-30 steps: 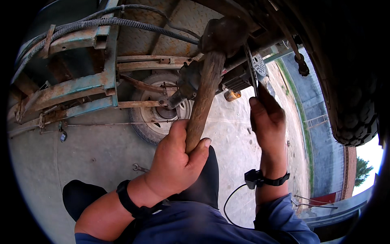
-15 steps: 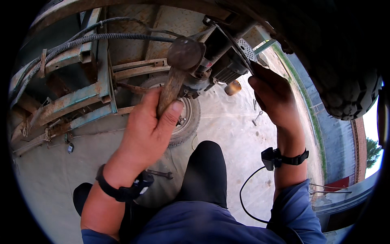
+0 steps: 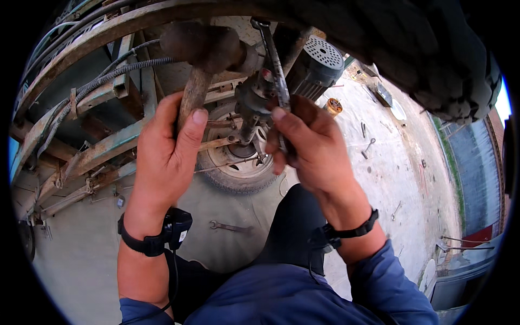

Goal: The person works under a three-wheeled vehicle, using a hammer and wrench to loosen and remove a bolt from the rear suspension assembly. They then apply lubricant to a small metal part using a grease gun.

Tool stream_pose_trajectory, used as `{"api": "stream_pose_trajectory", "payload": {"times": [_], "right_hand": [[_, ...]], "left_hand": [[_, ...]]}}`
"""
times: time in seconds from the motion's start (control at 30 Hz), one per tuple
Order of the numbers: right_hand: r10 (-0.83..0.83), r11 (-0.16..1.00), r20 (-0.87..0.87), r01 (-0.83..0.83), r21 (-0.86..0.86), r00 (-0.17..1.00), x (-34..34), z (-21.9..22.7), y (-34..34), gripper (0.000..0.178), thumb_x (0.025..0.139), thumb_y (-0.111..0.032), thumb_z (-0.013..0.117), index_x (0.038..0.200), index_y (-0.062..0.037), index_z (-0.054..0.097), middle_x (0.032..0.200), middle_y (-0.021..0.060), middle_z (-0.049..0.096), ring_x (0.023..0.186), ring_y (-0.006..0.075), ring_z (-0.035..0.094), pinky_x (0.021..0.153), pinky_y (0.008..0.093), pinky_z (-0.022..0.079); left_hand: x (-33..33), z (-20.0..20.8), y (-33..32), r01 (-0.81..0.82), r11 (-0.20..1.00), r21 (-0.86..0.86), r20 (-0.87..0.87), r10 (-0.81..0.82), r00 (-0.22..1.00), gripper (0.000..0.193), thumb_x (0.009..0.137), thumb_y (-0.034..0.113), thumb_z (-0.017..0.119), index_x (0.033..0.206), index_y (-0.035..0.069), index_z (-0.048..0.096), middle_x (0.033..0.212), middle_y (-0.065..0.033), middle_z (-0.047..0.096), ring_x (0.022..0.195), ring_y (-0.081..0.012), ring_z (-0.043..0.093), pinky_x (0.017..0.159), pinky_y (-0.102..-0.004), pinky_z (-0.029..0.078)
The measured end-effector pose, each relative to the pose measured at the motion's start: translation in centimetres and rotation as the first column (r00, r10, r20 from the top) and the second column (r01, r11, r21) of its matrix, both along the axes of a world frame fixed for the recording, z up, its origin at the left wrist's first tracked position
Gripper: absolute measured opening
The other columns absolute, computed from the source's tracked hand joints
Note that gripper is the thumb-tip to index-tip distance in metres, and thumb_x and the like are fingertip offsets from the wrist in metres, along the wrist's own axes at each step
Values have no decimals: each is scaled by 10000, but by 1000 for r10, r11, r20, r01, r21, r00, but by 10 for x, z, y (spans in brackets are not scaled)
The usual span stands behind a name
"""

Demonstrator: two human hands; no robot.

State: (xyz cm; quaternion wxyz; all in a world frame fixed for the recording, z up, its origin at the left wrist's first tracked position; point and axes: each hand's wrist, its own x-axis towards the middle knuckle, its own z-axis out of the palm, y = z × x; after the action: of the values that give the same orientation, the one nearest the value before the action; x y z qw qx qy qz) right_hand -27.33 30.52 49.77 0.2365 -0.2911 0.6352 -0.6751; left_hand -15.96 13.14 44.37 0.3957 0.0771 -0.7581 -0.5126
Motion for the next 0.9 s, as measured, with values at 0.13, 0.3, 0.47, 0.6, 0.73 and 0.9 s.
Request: {"api": "stream_pose_trajectory", "payload": {"times": [0.13, 0.3, 0.47, 0.6, 0.73, 0.9], "right_hand": [[14, 990, 69, -4, -144, 998, 17, -31, -31, 241, 1041, -253, 535, 1120, -25, 524, 771, 79, 659, 492, 117, 582, 421, 208, 369], [-58, 970, 80, 75, -231, 995, 28, -52, -55, 197, 1054, -210, 512, 1079, -15, 504, 721, 64, 597, 472, 112, 538, 431, 232, 412], [-73, 986, 68, 82, -147, 995, 34, -41, -50, 194, 1054, -214, 515, 1050, -21, 492, 698, 66, 578, 466, 110, 521, 426, 239, 405], [-87, 984, 84, 99, -148, 993, 34, -37, -48, 195, 1052, -224, 521, 1039, -32, 484, 673, 54, 555, 455, 104, 495, 421, 243, 390], [-83, 976, 53, 92, -198, 995, 36, -42, -53, 188, 1050, -223, 521, 1035, -40, 478, 664, 41, 539, 450, 92, 465, 415, 241, 372], [-205, 966, -42, 196, -167, 978, 30, -55, -59, 188, 1017, -183, 547, 956, -12, 499, 622, 72, 551, 521, 170, 541, 501, 331, 422]], "left_hand": [[-2, 16, 2, -72, 990, -122, -15, 71, 997, 306, 1011, 236, 604, 1188, -13, 586, 831, -105, 617, 704, -182, 564, 652, -300, 462], [-9, 32, -5, -170, 851, -497, -69, 156, 985, 294, 969, 212, 642, 1162, -3, 592, 882, -186, 662, 750, -355, 646, 650, -398, 512], [-11, 55, -22, -217, 556, -802, -139, 180, 974, 329, 938, 224, 667, 1171, 17, 564, 927, -197, 670, 781, -424, 650, 631, -467, 518], [-15, 64, -26, -218, 475, -853, -129, 213, 968, 345, 937, 224, 665, 1188, 20, 545, 939, -195, 668, 762, -424, 648, 607, -478, 510], [-13, 64, -34, -280, 376, -884, -198, 241, 950, 349, 934, 218, 665, 1186, 12, 540, 908, -203, 664, 759, -429, 644, 592, -477, 505], [-2, 58, -29, -172, 585, -793, -32, 242, 970, 341, 948, 215, 648, 1196, 5, 544, 913, -219, 665, 791, -449, 637, 640, -486, 511]]}}
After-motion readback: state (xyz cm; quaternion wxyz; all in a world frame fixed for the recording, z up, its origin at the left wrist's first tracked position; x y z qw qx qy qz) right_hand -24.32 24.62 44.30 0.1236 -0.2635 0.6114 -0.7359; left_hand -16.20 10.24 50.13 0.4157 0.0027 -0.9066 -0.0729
